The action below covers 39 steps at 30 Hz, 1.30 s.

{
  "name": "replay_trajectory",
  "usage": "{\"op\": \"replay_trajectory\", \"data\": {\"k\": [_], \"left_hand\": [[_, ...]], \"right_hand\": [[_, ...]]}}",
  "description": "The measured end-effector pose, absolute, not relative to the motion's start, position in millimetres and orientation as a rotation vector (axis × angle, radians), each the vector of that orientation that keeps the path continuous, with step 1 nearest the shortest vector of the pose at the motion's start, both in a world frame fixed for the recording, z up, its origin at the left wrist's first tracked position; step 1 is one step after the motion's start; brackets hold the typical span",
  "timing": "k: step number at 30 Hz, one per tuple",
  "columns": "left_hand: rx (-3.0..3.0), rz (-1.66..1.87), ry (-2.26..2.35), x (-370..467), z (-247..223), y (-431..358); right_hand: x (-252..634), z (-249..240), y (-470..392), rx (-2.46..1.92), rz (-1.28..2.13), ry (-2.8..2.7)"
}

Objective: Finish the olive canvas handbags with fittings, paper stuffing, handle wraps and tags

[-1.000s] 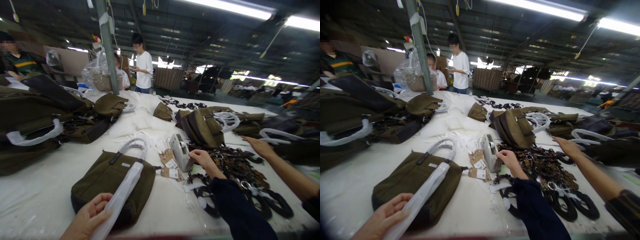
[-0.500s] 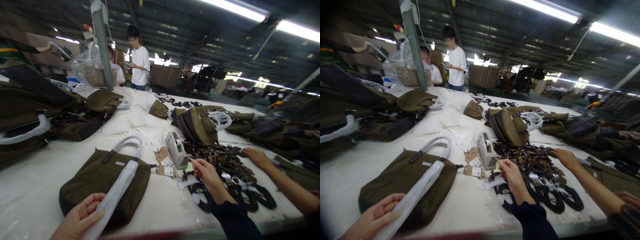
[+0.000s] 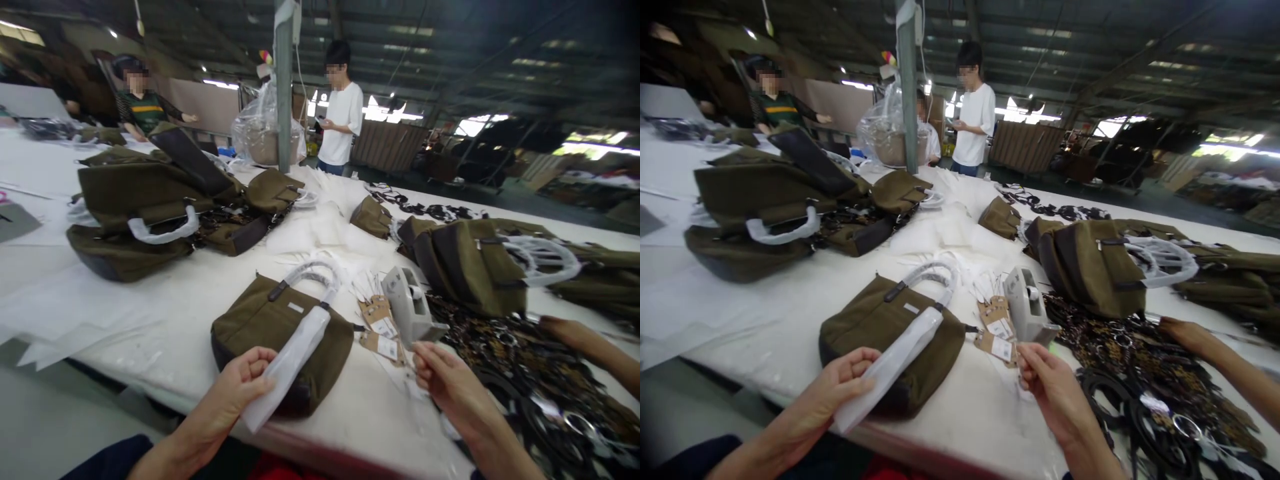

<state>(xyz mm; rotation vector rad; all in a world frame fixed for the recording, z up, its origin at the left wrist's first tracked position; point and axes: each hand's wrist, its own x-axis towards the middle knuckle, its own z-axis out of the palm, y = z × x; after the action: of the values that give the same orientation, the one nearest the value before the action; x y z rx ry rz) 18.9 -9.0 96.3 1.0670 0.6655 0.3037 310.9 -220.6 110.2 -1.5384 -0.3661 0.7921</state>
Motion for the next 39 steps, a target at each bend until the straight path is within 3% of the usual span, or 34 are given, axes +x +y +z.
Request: {"op": "replay_trajectory", "data": {"k": [4,8,17,31,34,39], "left_hand": [[1.026,0.337,0.663,21,102,-13],[0.988,0.366,0.621,22,109,-17],[0.977,0.383,0.584,23,104,-17],[0.82,0.37,0.574,28,112,-17],[0.85,0.382,0.615,30,112,-13],[0.864,0.365,0.626,31,115,-13]], "right_hand": [[241,142,-159,-1.32,1.232,-0.538],[195,150,-115,-1.303,1.45,-0.743],[191,125,-114,-1.456,1.408,-0.697],[194,124,-126,-1.418,1.377,-0.757],[199,129,-132,-1.583,1.095,-0.868],[209,128,-130,-1.639,0.007,-1.779]]}}
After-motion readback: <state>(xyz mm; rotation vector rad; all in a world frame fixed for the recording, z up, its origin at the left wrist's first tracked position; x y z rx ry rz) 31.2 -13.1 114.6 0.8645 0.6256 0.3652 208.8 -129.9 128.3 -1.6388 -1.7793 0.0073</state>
